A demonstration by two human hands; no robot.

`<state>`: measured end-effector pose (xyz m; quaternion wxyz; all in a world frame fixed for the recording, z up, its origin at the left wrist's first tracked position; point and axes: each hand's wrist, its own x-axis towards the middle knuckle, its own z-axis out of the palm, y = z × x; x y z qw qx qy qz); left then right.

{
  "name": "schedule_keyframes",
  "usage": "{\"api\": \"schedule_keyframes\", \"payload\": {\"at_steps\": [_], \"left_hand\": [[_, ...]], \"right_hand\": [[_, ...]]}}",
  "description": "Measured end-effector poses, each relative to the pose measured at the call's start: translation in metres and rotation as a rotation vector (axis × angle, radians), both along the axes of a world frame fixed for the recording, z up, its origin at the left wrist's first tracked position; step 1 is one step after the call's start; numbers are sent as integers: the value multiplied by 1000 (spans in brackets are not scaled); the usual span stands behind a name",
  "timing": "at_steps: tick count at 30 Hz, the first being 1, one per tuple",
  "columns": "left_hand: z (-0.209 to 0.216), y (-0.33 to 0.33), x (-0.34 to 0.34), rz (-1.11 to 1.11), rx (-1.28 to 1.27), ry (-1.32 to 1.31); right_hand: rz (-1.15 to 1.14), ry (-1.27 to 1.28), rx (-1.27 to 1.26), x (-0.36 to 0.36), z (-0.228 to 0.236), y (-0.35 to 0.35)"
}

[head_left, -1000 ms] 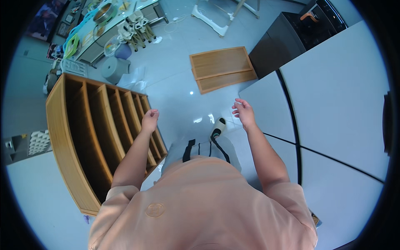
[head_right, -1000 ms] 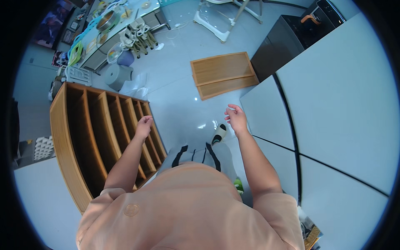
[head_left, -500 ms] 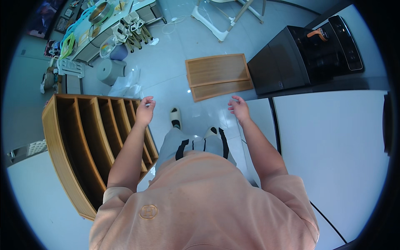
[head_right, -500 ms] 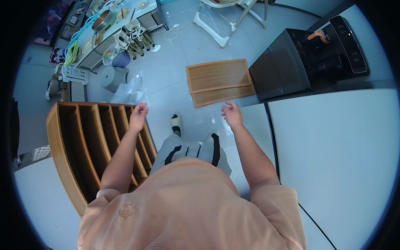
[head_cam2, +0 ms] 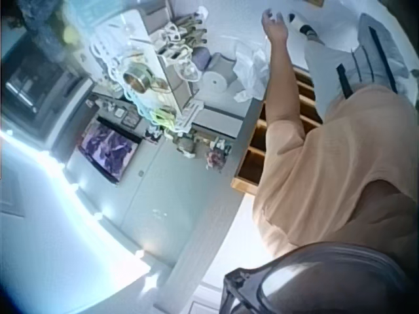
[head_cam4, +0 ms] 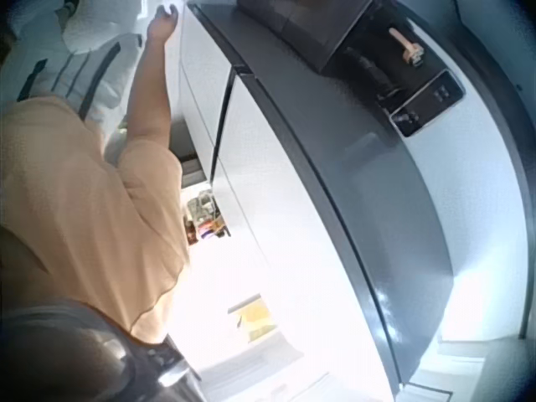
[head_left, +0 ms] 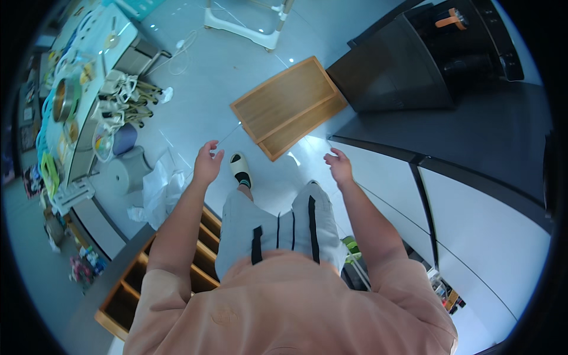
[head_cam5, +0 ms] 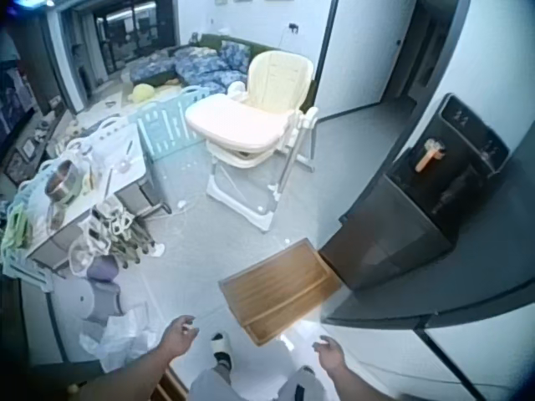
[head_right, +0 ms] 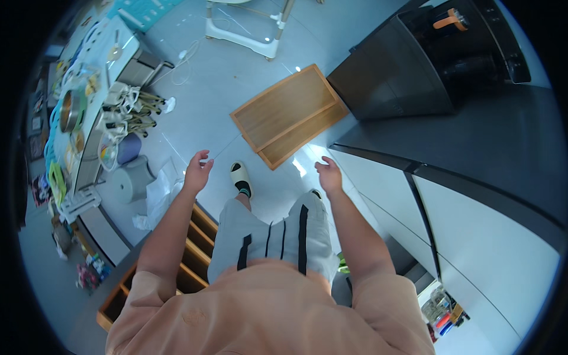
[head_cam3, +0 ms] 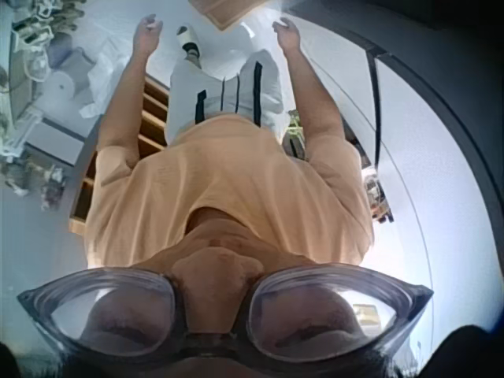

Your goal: The person assembles a wooden shelving unit by reading instruction papers, picking up wooden panels from the floor, and sliding them into the main frame of the cabinet.

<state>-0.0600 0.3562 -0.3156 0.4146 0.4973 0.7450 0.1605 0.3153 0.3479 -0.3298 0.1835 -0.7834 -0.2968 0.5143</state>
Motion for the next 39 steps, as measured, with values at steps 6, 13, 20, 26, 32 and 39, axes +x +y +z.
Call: {"api": "schedule_keyframes", "payload": {"at_steps": [6, 13, 20, 26, 32, 39], "left_hand": [[-94, 81, -10, -222, 24, 58], [-278, 115, 3, -394, 133, 145], [-431, 188, 13, -432, 125, 384], [-476, 250, 37, -419, -57, 315], [-490, 256, 45, -346, -81, 369], [-431, 232, 37, -267, -43, 458]], "right_hand": [[-147, 102, -9, -79, -86, 28], [-202, 28, -13, -94, -258, 63], [-365, 56, -56, -60, -399, 82], [-634, 94, 78, -49, -485, 97], [-773, 10, 175, -72, -480, 121], [-958, 284, 241, -81, -453, 116]]}}
